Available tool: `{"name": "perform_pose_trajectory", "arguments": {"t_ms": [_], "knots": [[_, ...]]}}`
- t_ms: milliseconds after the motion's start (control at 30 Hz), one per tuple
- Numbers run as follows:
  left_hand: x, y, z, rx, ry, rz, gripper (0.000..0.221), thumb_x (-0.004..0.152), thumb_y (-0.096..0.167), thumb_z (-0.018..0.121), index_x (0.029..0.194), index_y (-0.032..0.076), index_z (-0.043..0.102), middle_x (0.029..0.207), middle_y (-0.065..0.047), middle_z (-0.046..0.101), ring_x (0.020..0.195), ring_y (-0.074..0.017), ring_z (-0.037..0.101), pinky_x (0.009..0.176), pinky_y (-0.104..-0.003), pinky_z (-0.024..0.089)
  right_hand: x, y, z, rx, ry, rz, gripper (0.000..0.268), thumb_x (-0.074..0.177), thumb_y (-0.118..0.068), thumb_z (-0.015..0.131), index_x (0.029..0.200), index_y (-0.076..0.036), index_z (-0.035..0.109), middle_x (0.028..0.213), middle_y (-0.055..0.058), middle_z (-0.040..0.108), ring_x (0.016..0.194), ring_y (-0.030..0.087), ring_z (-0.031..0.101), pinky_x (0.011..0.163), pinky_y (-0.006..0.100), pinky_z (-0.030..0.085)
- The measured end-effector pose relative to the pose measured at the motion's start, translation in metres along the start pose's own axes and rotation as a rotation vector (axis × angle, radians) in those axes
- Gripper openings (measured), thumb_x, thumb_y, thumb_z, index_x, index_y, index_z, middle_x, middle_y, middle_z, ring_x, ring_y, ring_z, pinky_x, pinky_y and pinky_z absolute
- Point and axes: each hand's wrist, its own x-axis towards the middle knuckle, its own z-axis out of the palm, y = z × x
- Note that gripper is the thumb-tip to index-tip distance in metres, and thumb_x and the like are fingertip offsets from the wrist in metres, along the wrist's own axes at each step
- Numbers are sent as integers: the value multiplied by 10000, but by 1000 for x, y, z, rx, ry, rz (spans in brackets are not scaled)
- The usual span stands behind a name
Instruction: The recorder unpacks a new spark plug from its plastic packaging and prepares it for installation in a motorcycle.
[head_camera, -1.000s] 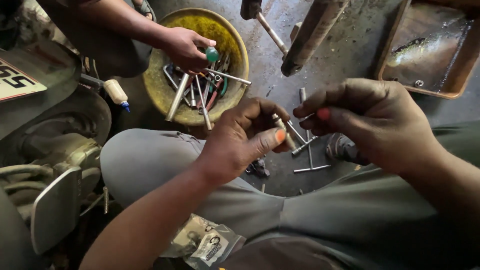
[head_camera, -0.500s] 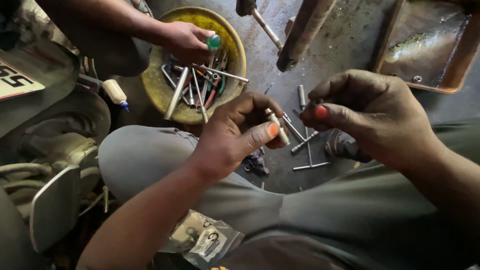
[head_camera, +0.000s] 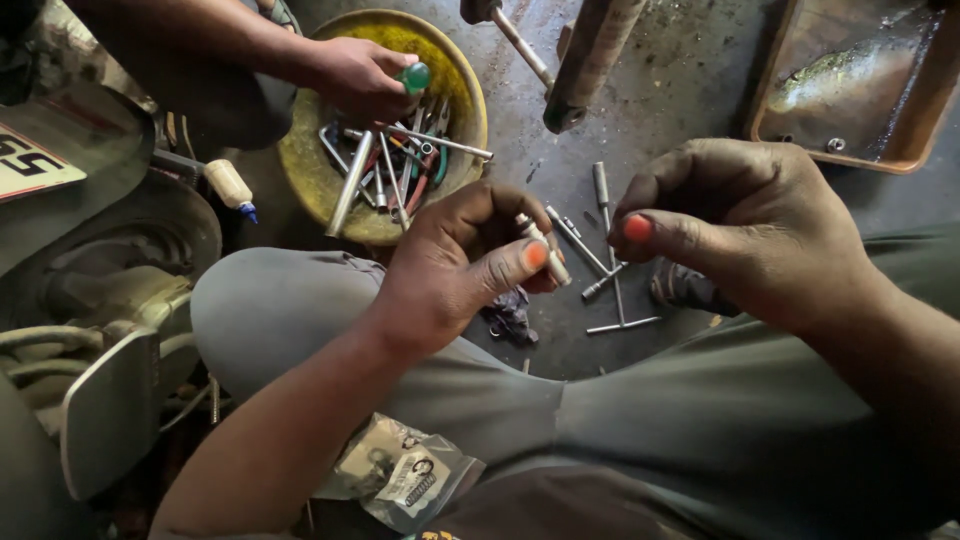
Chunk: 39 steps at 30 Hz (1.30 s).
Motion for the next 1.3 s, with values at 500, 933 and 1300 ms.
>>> {"name": "perform_pose_trajectory", "arguments": {"t_ms": [500,933,1300], "knots": [[1,6,3,-30,-7,-15,221,1005,99,695,1195,15,623,1071,-84,729,987,-141,731,909,-331,636,-1,9,-2,77,-19,-11,193,885,-60,732,1067,0,705,1011,100,782,935,154,776,845,322,604],[10,-20,-3,-155,55,103,244,977,-3,699,1203,-7,608,1087,-82,709,1009,-152,713,947,-315,590,-3,14,9,140,51,-50,240,881,-33,727,1118,5,745,1046,76,786,956,129,745,860,274,616],[14,-26,3,-164,67,150,182,966,-29,688,1126,-32,600,1068,-126,703,982,-188,714,917,-362,598,-8,36,30,50,267,-310,179,854,64,785,1012,10,722,1071,82,737,961,104,692,850,240,565]]}}
